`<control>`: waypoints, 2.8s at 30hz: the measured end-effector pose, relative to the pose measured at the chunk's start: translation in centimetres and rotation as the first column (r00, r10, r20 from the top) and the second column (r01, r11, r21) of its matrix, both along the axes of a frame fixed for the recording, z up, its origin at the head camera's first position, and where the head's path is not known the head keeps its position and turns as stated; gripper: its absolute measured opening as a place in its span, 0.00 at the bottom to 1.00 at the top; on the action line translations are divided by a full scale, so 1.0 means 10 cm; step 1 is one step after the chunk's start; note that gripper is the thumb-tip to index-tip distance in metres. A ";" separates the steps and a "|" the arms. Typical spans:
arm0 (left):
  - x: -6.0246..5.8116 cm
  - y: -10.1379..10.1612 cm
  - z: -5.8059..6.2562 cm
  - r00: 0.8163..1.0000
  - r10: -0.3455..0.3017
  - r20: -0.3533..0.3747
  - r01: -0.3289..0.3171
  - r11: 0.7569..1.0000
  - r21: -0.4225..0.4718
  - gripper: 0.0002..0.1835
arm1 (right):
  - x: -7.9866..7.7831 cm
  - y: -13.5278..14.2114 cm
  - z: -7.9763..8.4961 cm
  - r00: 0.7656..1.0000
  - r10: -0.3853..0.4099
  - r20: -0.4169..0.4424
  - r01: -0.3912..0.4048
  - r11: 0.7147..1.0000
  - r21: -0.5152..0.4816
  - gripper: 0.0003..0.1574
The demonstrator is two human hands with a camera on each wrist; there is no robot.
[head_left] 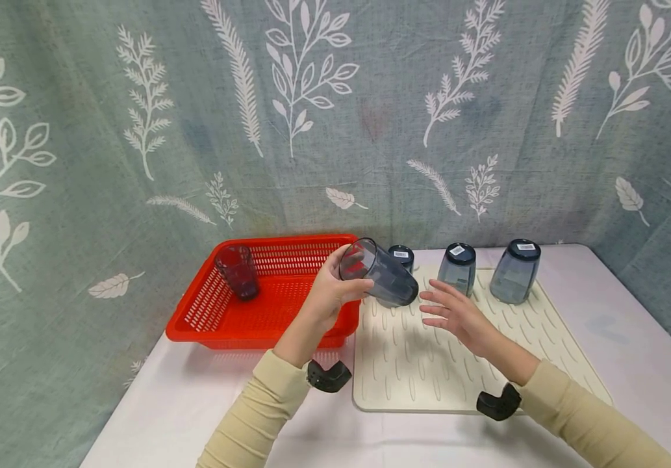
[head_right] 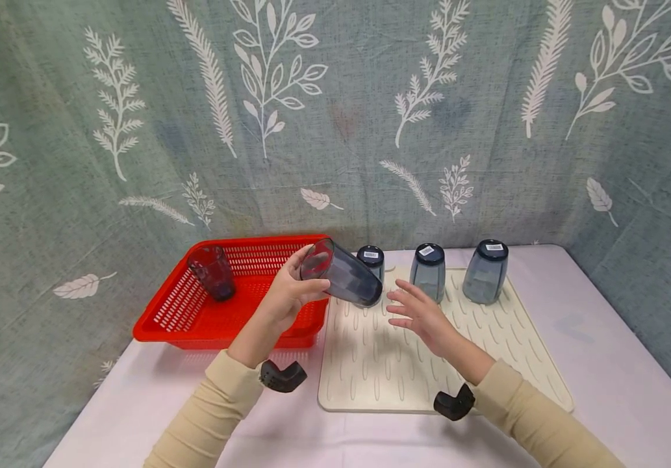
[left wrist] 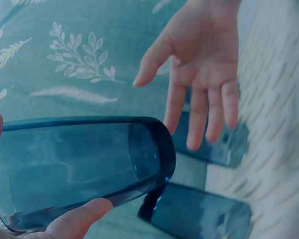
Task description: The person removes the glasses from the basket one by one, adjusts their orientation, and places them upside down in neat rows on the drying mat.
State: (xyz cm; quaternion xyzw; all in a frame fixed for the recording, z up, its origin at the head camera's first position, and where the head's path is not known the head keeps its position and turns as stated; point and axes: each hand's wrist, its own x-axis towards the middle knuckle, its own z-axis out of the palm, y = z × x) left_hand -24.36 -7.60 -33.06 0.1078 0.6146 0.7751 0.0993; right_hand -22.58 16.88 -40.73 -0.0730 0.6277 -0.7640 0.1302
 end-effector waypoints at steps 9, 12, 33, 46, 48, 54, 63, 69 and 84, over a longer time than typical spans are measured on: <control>0.07 0.16 -0.21 0.998 -0.054 0.032 0.052 0.997 0.056 0.41 | 0.07 0.04 -0.03 0.993 0.078 0.087 -0.070 0.993 -0.096 0.38; 0.10 0.21 -0.27 0.997 -0.080 0.023 0.078 0.994 0.074 0.40 | 0.10 0.06 -0.06 0.991 0.090 0.099 -0.078 0.989 -0.124 0.40; 0.25 0.39 -0.62 0.986 -0.160 0.051 0.143 0.961 0.237 0.38 | 0.25 0.21 -0.30 0.973 0.225 0.059 -0.176 0.879 -0.444 0.24; 0.28 0.44 -0.79 0.977 -0.188 0.101 0.157 0.953 0.259 0.41 | 0.34 0.23 -0.32 0.968 0.142 0.207 -0.028 0.881 -0.473 0.20; 0.27 0.45 -0.82 0.977 -0.187 0.101 0.155 0.952 0.263 0.39 | 0.35 0.22 -0.33 0.966 0.129 0.222 -0.010 0.882 -0.470 0.18; 0.29 0.48 -0.89 0.974 -0.196 0.112 0.158 0.946 0.282 0.39 | 0.36 0.27 -0.40 0.965 0.202 0.165 -0.096 0.865 -0.492 0.21; 0.30 0.51 -0.95 0.969 -0.228 0.096 0.197 0.945 0.261 0.41 | 0.43 0.31 -0.39 0.963 0.200 0.182 -0.100 0.888 -0.449 0.16; 0.32 0.51 -0.98 0.963 -0.241 0.118 0.211 0.953 0.219 0.40 | 0.49 0.35 -0.39 0.960 0.180 0.216 -0.076 0.905 -0.418 0.12; 0.30 0.55 -1.02 0.955 -0.273 0.120 0.276 0.961 -0.009 0.42 | 0.49 0.52 -0.38 0.967 0.019 0.252 0.019 0.989 -0.148 0.32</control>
